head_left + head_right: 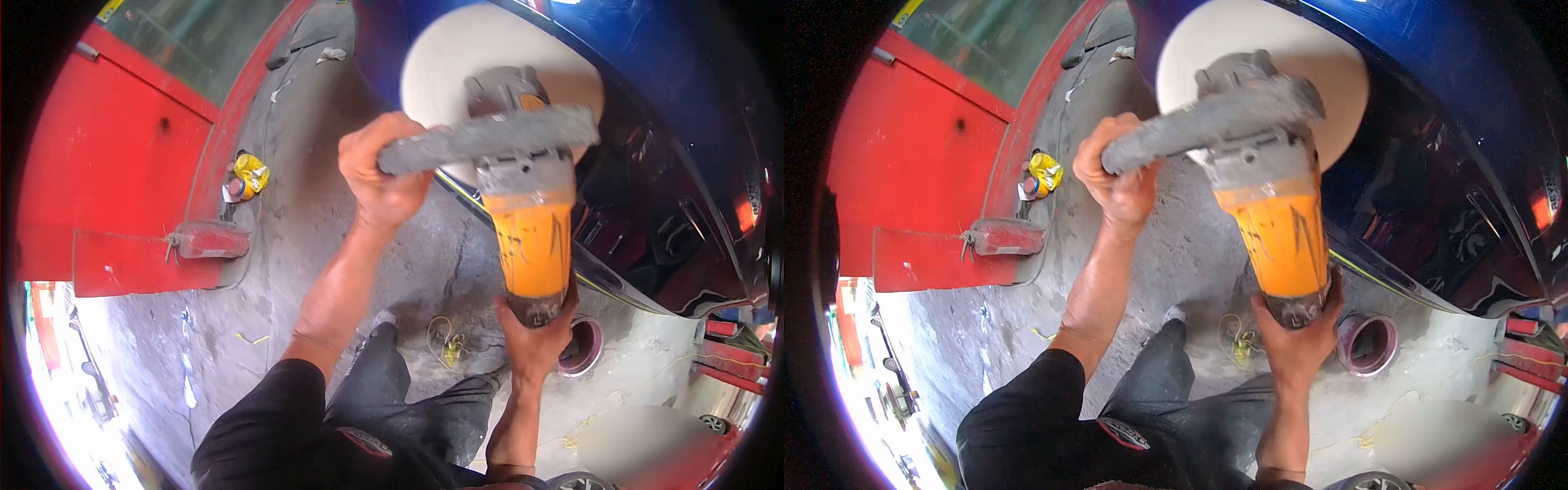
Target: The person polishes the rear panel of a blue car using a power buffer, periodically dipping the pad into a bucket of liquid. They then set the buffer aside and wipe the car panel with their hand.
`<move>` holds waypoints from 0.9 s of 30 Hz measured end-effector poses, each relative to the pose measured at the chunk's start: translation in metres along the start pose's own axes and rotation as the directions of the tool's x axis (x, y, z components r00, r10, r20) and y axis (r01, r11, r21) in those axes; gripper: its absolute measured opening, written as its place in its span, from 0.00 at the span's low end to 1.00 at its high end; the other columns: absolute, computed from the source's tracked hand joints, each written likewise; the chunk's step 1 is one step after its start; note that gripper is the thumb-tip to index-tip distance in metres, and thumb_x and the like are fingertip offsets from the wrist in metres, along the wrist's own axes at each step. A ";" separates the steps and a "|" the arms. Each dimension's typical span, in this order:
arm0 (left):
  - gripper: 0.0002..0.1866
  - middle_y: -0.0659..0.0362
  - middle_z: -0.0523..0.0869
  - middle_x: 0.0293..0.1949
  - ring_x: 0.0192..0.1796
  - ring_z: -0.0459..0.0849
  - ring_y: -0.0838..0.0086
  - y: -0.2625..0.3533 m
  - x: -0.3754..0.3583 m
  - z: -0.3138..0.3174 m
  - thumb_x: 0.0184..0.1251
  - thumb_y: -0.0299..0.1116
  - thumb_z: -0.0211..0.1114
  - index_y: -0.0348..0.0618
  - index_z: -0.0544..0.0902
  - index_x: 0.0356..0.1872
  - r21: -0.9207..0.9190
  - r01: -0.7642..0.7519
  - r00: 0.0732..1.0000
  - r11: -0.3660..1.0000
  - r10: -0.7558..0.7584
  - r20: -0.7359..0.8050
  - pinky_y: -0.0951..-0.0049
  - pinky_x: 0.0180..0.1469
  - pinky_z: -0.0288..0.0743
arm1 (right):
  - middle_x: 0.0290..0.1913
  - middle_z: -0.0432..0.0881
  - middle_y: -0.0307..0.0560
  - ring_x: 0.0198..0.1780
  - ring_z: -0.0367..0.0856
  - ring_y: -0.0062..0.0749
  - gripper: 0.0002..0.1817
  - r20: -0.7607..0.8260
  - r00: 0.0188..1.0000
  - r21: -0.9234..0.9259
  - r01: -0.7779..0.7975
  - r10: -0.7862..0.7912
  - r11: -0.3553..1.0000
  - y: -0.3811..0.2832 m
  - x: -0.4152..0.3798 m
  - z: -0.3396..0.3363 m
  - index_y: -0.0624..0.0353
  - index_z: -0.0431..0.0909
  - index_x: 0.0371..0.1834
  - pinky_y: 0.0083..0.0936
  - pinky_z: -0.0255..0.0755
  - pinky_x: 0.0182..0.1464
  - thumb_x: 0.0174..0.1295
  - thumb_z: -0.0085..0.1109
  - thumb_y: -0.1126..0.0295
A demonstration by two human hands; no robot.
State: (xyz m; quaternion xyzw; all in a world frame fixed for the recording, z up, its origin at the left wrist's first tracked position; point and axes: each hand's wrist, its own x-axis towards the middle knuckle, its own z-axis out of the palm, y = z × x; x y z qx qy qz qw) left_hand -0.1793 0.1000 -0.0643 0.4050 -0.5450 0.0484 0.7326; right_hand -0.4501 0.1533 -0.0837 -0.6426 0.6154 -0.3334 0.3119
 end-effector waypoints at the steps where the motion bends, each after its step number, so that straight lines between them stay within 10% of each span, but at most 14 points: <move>1: 0.14 0.59 0.80 0.26 0.27 0.77 0.79 -0.009 0.001 -0.012 0.64 0.34 0.73 0.33 0.79 0.31 -0.003 0.035 0.999 0.999 -0.035 -0.013 0.75 0.27 0.69 | 0.65 0.79 0.64 0.63 0.82 0.51 0.58 0.031 0.999 -0.009 -0.040 0.040 0.999 -0.014 0.002 0.005 0.66 0.60 0.75 0.38 0.74 0.64 0.40 0.85 0.59; 3: 0.12 0.61 0.79 0.25 0.26 0.75 0.81 -0.023 0.006 -0.029 0.64 0.31 0.72 0.35 0.78 0.30 -0.019 0.101 0.994 0.995 -0.102 -0.037 0.76 0.26 0.67 | 0.64 0.79 0.64 0.62 0.83 0.54 0.58 0.042 0.999 -0.041 0.033 -0.031 0.999 -0.023 0.006 0.017 0.63 0.60 0.76 0.40 0.76 0.62 0.42 0.83 0.55; 4: 0.06 0.62 0.80 0.22 0.25 0.77 0.82 -0.024 0.011 -0.034 0.49 0.15 0.68 0.34 0.80 0.26 -0.054 0.202 0.972 0.978 -0.207 -0.109 0.78 0.28 0.67 | 0.64 0.79 0.64 0.62 0.82 0.55 0.58 0.050 0.998 -0.066 0.042 -0.039 0.997 -0.030 0.008 0.022 0.63 0.60 0.76 0.40 0.76 0.62 0.42 0.83 0.54; 27: 0.05 0.64 0.76 0.19 0.18 0.68 0.83 -0.056 -0.039 -0.058 0.67 0.22 0.70 0.35 0.82 0.33 -0.193 0.372 0.856 0.908 -0.416 -0.307 0.77 0.20 0.53 | 0.68 0.76 0.63 0.62 0.80 0.61 0.56 0.195 0.965 -0.355 0.238 -0.177 0.904 -0.046 0.025 0.029 0.59 0.59 0.78 0.45 0.76 0.62 0.47 0.79 0.52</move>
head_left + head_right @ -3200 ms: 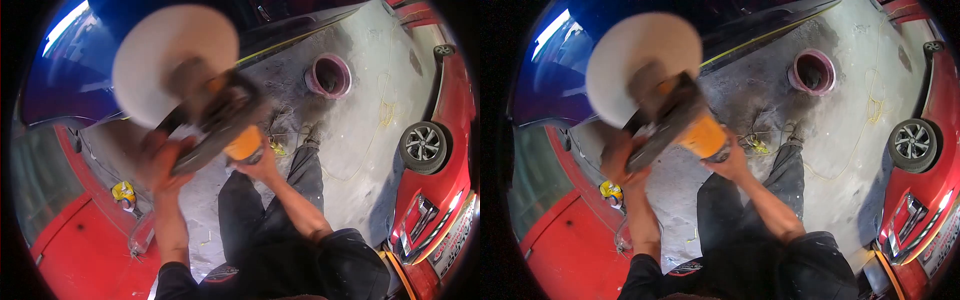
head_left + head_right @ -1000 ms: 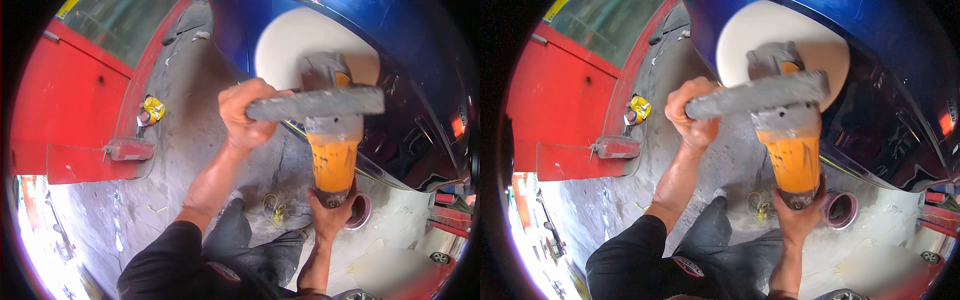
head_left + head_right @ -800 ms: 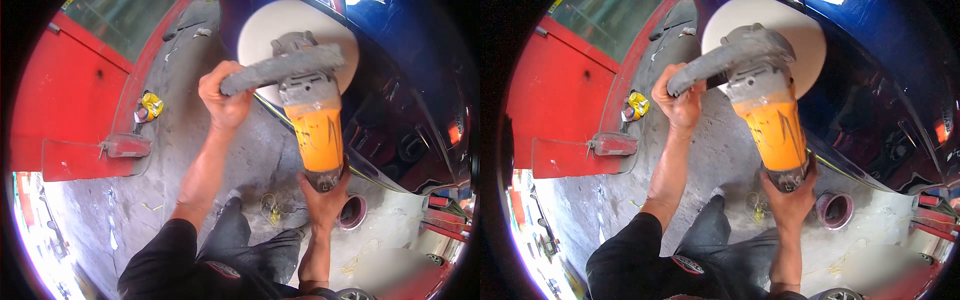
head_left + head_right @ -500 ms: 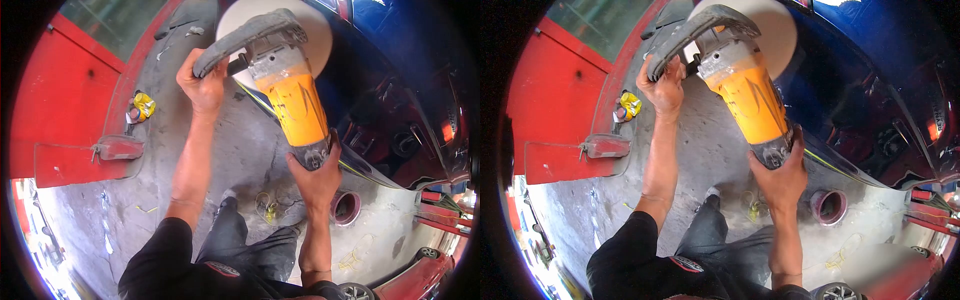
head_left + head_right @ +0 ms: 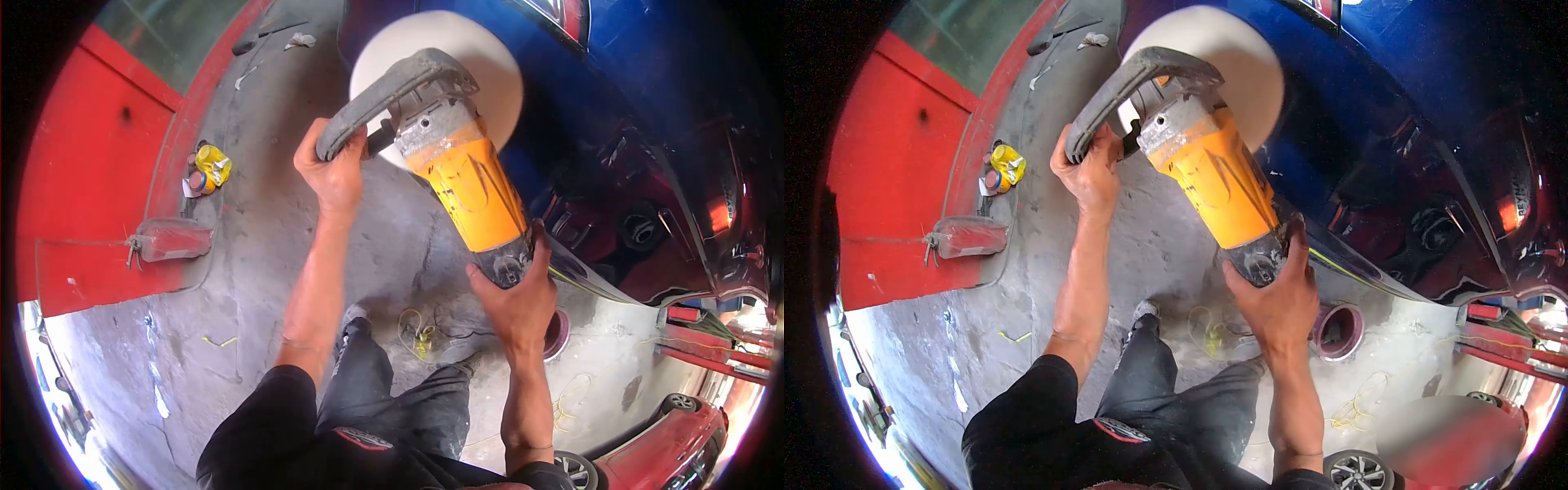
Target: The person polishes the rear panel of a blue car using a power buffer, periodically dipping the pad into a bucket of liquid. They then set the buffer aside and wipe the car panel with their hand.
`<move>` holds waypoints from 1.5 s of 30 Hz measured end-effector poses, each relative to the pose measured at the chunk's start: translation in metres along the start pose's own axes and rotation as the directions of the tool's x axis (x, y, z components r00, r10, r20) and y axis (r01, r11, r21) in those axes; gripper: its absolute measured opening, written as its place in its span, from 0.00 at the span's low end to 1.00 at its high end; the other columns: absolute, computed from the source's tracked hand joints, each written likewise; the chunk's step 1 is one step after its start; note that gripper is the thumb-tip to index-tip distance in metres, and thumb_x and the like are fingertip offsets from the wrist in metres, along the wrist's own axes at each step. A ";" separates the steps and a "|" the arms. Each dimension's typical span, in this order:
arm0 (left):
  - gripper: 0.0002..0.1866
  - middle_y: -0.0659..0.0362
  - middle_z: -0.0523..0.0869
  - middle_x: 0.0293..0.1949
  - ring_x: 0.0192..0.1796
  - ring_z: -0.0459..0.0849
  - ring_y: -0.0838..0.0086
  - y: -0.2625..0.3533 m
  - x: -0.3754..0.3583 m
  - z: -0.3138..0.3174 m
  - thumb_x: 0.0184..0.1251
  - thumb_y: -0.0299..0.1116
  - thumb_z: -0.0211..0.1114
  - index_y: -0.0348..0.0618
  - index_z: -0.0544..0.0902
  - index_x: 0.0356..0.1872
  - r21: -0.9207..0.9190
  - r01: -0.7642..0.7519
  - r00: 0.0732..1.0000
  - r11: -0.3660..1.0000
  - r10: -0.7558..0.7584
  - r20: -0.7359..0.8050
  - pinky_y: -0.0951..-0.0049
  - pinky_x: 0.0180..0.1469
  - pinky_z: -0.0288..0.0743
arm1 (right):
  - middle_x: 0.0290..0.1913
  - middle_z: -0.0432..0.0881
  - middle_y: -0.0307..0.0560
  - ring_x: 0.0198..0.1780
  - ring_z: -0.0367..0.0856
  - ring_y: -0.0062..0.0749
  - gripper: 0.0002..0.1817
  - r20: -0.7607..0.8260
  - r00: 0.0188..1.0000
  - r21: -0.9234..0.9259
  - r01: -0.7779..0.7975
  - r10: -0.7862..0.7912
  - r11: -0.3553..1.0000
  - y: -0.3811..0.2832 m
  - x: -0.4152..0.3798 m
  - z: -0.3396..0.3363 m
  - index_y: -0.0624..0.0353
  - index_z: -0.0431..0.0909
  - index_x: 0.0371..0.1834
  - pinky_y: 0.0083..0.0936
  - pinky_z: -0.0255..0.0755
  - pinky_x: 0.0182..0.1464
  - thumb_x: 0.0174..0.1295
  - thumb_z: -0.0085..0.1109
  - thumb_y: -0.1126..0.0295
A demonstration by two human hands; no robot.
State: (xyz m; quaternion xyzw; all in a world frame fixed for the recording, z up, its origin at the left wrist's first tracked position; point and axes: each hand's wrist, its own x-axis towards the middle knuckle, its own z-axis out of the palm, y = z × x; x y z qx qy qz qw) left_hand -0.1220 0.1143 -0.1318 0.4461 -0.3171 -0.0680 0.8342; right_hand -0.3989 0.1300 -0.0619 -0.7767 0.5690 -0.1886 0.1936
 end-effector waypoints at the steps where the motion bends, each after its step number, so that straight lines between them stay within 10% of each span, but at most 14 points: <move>1: 0.05 0.64 0.76 0.19 0.18 0.69 0.83 0.003 0.004 0.002 0.67 0.23 0.70 0.35 0.82 0.34 -0.005 0.016 1.000 1.000 -0.016 -0.020 0.77 0.20 0.54 | 0.68 0.76 0.63 0.62 0.80 0.62 0.56 0.007 1.000 0.007 0.001 -0.001 1.000 -0.006 0.002 -0.003 0.59 0.58 0.78 0.45 0.75 0.62 0.47 0.79 0.52; 26: 0.08 0.63 0.79 0.21 0.18 0.71 0.81 0.010 0.058 0.004 0.68 0.29 0.72 0.35 0.84 0.35 0.019 -0.166 0.985 0.986 0.167 -0.046 0.78 0.20 0.57 | 0.68 0.76 0.63 0.63 0.79 0.61 0.55 -0.113 0.983 0.023 0.147 -0.144 0.989 -0.048 0.036 0.001 0.59 0.58 0.78 0.45 0.76 0.62 0.47 0.80 0.56; 36: 0.10 0.57 0.82 0.26 0.27 0.77 0.76 0.035 0.013 0.033 0.44 0.11 0.64 0.35 0.79 0.28 0.134 -0.363 0.919 0.922 0.330 0.217 0.75 0.30 0.69 | 0.61 0.81 0.61 0.57 0.84 0.53 0.55 -0.155 0.987 -0.031 0.038 -0.043 0.999 -0.001 -0.011 -0.021 0.62 0.61 0.75 0.40 0.76 0.60 0.42 0.82 0.61; 45: 0.04 0.59 0.80 0.23 0.22 0.75 0.77 0.007 0.042 0.004 0.59 0.20 0.67 0.35 0.80 0.27 0.097 -0.143 0.989 0.985 0.140 0.041 0.75 0.24 0.65 | 0.67 0.77 0.63 0.62 0.81 0.59 0.56 -0.049 0.998 0.053 -0.038 0.040 0.998 -0.026 0.017 0.005 0.59 0.60 0.77 0.43 0.78 0.60 0.45 0.82 0.55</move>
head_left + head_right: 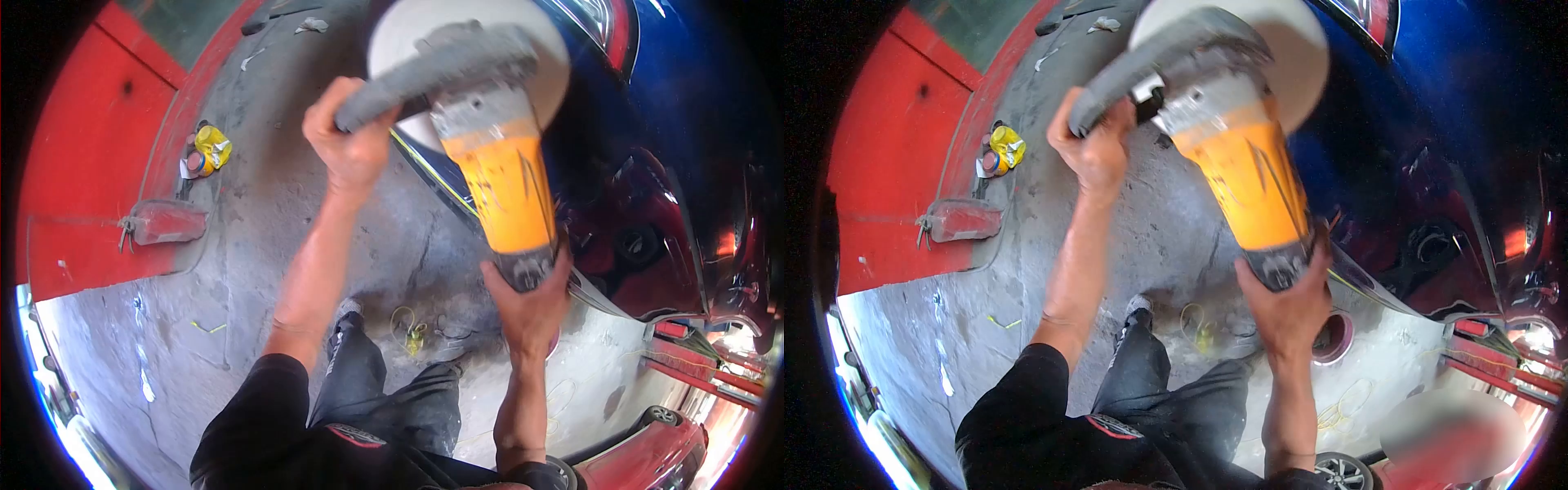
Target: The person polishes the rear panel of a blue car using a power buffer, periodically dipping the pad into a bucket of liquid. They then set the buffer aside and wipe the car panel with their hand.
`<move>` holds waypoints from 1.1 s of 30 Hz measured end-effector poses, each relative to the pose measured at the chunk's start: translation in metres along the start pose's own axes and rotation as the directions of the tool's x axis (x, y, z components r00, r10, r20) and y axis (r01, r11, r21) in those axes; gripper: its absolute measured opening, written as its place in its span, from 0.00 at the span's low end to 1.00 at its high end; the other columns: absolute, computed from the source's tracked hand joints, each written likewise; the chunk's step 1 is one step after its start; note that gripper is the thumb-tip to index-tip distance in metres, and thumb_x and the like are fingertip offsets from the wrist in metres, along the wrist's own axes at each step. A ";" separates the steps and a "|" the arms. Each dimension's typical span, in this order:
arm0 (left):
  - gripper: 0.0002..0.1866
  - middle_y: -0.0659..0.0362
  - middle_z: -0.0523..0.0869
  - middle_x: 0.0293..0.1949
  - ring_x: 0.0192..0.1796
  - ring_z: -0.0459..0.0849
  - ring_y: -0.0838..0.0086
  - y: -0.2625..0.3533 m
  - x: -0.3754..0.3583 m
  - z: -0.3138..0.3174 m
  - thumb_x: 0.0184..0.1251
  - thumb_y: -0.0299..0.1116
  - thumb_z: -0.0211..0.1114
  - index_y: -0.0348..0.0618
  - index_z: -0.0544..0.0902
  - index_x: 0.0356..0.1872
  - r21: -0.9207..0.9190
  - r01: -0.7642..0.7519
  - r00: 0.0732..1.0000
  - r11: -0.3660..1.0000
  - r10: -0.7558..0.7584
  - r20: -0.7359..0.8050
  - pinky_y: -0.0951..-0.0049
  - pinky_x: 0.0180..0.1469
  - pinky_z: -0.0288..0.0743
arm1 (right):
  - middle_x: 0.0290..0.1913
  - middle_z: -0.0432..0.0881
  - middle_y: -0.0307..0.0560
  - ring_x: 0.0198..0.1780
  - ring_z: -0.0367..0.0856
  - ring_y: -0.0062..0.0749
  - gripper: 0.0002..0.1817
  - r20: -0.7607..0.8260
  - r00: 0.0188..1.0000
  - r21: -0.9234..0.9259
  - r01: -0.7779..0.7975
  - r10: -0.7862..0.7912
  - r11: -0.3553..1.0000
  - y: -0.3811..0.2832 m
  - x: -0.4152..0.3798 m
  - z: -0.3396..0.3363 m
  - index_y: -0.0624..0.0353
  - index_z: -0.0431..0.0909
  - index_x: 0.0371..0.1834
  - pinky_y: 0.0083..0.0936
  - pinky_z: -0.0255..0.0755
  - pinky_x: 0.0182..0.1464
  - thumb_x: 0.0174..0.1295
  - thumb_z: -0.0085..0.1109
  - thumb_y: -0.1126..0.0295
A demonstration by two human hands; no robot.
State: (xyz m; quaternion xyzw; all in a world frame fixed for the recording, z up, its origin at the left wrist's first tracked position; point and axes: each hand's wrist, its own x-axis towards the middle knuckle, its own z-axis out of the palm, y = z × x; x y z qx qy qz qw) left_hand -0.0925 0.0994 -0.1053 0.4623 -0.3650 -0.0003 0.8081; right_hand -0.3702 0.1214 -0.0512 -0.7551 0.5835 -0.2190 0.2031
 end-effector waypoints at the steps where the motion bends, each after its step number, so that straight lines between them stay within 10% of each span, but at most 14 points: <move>1: 0.06 0.60 0.80 0.21 0.21 0.74 0.77 -0.003 0.009 -0.001 0.61 0.22 0.67 0.35 0.80 0.27 -0.041 0.010 0.999 0.999 -0.012 -0.043 0.76 0.23 0.63 | 0.66 0.78 0.63 0.61 0.82 0.59 0.55 0.017 1.000 -0.017 0.019 -0.019 1.000 -0.007 0.008 0.006 0.59 0.60 0.77 0.44 0.78 0.59 0.45 0.81 0.54; 12: 0.08 0.66 0.73 0.17 0.16 0.65 0.82 -0.073 0.090 -0.060 0.66 0.27 0.72 0.41 0.80 0.30 -0.204 0.053 0.969 0.978 -0.100 -0.226 0.77 0.20 0.55 | 0.51 0.83 0.64 0.52 0.85 0.61 0.53 0.137 0.974 -0.163 0.202 -0.181 0.966 -0.083 0.085 0.074 0.52 0.58 0.78 0.50 0.81 0.51 0.50 0.75 0.48; 19: 0.06 0.63 0.81 0.24 0.22 0.75 0.80 -0.071 0.014 -0.108 0.67 0.26 0.72 0.36 0.82 0.37 -0.206 0.252 0.890 0.945 -0.310 -0.335 0.77 0.24 0.63 | 0.52 0.82 0.69 0.50 0.84 0.65 0.55 0.405 0.907 -0.125 0.179 -0.115 0.976 -0.058 0.059 0.080 0.52 0.52 0.80 0.54 0.79 0.53 0.52 0.76 0.52; 25: 0.03 0.62 0.80 0.23 0.24 0.78 0.78 -0.018 -0.087 -0.125 0.61 0.19 0.69 0.34 0.82 0.32 0.548 0.114 0.992 0.829 -0.121 -0.022 0.74 0.26 0.70 | 0.69 0.71 0.71 0.65 0.76 0.66 0.59 0.583 0.811 0.017 0.030 -0.035 0.999 0.041 -0.030 0.066 0.54 0.42 0.84 0.51 0.72 0.64 0.55 0.75 0.55; 27: 0.04 0.62 0.82 0.23 0.27 0.79 0.78 0.007 -0.115 -0.103 0.53 0.19 0.69 0.35 0.82 0.28 0.297 0.333 0.943 0.895 -0.316 -0.105 0.75 0.30 0.71 | 0.71 0.70 0.70 0.66 0.74 0.67 0.60 0.521 0.853 -0.010 0.038 -0.027 0.999 0.080 -0.066 0.056 0.55 0.42 0.84 0.50 0.72 0.66 0.55 0.75 0.55; 33: 0.07 0.60 0.82 0.22 0.26 0.80 0.78 0.040 -0.179 -0.029 0.47 0.17 0.72 0.36 0.82 0.26 0.230 0.270 0.952 0.935 -0.295 0.083 0.75 0.29 0.70 | 0.71 0.69 0.71 0.67 0.74 0.68 0.59 0.377 0.925 -0.056 -0.034 0.053 0.998 0.161 -0.111 0.003 0.61 0.42 0.83 0.48 0.73 0.66 0.53 0.75 0.65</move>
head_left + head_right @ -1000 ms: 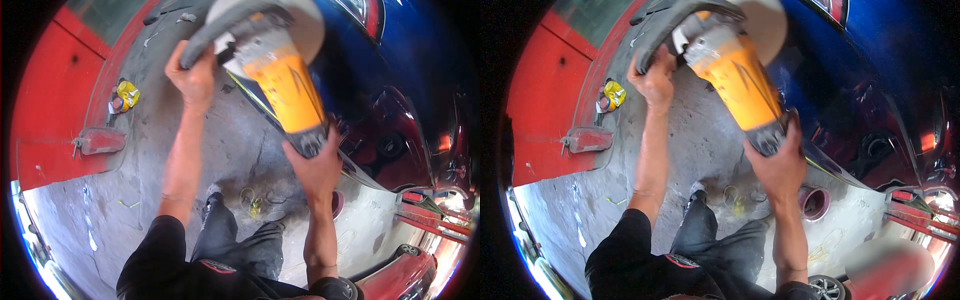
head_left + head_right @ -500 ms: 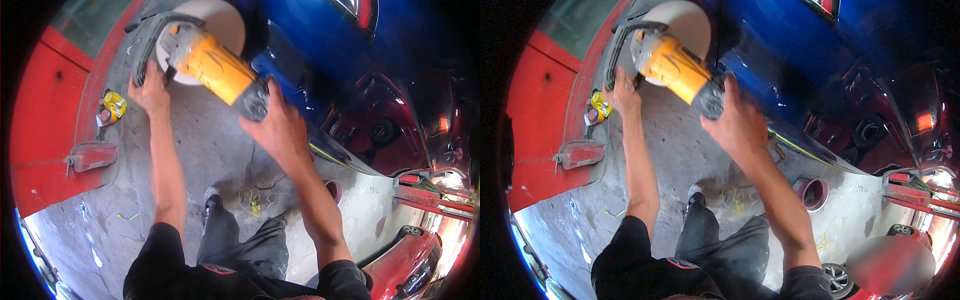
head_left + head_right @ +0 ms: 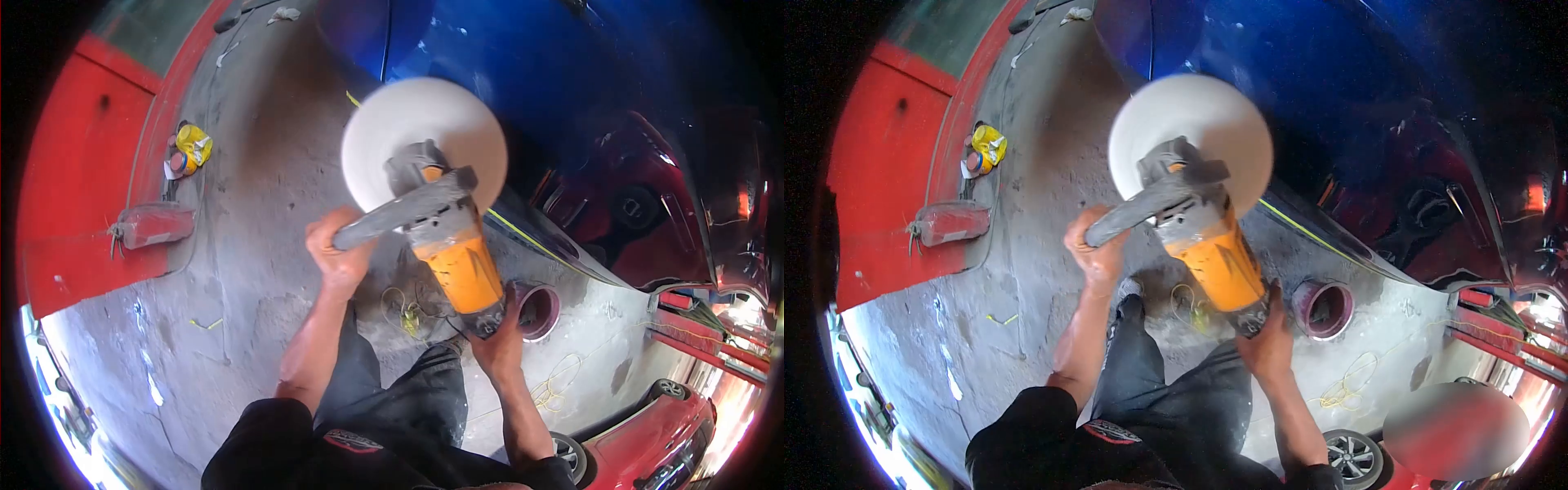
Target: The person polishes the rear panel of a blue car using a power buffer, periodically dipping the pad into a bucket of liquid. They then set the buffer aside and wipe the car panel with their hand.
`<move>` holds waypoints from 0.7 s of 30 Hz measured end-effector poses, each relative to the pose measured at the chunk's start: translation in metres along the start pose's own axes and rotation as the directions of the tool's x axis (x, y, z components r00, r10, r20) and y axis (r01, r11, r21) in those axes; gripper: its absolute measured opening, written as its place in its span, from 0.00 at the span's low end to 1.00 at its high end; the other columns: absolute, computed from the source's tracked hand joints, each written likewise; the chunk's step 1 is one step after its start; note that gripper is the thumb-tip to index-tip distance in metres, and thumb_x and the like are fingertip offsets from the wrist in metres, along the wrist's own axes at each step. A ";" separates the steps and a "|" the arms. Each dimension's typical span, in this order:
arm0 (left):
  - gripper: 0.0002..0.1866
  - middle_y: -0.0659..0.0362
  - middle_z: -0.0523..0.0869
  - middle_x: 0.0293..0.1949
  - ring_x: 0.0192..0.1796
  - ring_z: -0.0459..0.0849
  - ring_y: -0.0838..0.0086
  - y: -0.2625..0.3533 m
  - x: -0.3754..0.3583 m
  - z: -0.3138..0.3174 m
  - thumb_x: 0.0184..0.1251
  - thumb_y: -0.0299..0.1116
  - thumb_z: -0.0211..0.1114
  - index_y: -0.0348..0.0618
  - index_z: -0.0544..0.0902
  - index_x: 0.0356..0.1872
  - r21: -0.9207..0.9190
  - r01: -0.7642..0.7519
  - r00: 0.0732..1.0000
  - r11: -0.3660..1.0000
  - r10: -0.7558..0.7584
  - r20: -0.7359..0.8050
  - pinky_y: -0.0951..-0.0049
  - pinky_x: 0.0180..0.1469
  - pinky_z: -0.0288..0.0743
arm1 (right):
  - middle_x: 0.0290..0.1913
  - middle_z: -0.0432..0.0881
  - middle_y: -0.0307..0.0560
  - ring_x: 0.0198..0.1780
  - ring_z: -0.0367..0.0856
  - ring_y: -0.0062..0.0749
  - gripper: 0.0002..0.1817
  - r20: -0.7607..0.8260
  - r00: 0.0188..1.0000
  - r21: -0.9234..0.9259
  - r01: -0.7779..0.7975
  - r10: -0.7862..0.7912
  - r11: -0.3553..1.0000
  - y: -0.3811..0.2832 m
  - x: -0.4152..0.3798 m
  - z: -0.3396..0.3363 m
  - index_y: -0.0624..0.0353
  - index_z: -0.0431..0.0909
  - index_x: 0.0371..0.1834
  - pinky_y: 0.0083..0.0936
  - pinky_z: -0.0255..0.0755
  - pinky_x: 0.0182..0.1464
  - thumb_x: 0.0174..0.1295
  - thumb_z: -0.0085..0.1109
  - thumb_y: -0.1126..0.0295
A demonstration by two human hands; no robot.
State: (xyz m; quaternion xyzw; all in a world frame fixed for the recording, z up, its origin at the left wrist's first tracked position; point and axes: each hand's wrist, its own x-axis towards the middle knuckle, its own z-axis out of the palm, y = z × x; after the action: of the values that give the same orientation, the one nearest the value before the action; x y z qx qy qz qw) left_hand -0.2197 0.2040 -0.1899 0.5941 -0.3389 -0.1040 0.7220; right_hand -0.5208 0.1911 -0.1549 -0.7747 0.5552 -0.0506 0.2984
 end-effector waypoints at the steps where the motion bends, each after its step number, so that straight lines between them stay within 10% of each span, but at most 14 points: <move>1: 0.07 0.60 0.82 0.22 0.26 0.80 0.78 0.001 -0.009 0.008 0.47 0.17 0.72 0.36 0.82 0.26 0.008 0.034 0.999 0.999 -0.035 0.009 0.75 0.29 0.70 | 0.69 0.71 0.73 0.64 0.76 0.68 0.56 0.081 0.987 0.003 -0.138 0.137 0.990 -0.011 -0.002 -0.023 0.63 0.46 0.81 0.48 0.76 0.62 0.53 0.75 0.69; 21: 0.10 0.64 0.79 0.22 0.25 0.76 0.82 -0.039 0.059 0.006 0.63 0.22 0.72 0.36 0.78 0.26 -0.377 0.276 0.914 0.884 -0.362 -0.180 0.77 0.27 0.68 | 0.66 0.74 0.72 0.65 0.75 0.66 0.53 -0.028 0.984 -0.267 0.165 -0.178 0.950 -0.080 0.066 -0.041 0.65 0.50 0.80 0.50 0.71 0.64 0.51 0.71 0.74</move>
State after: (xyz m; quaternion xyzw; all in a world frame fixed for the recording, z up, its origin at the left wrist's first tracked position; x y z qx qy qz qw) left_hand -0.1695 0.1565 -0.2043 0.5152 -0.1205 -0.2056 0.8233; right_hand -0.4460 0.1325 -0.0965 -0.8512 0.4951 -0.0221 0.1729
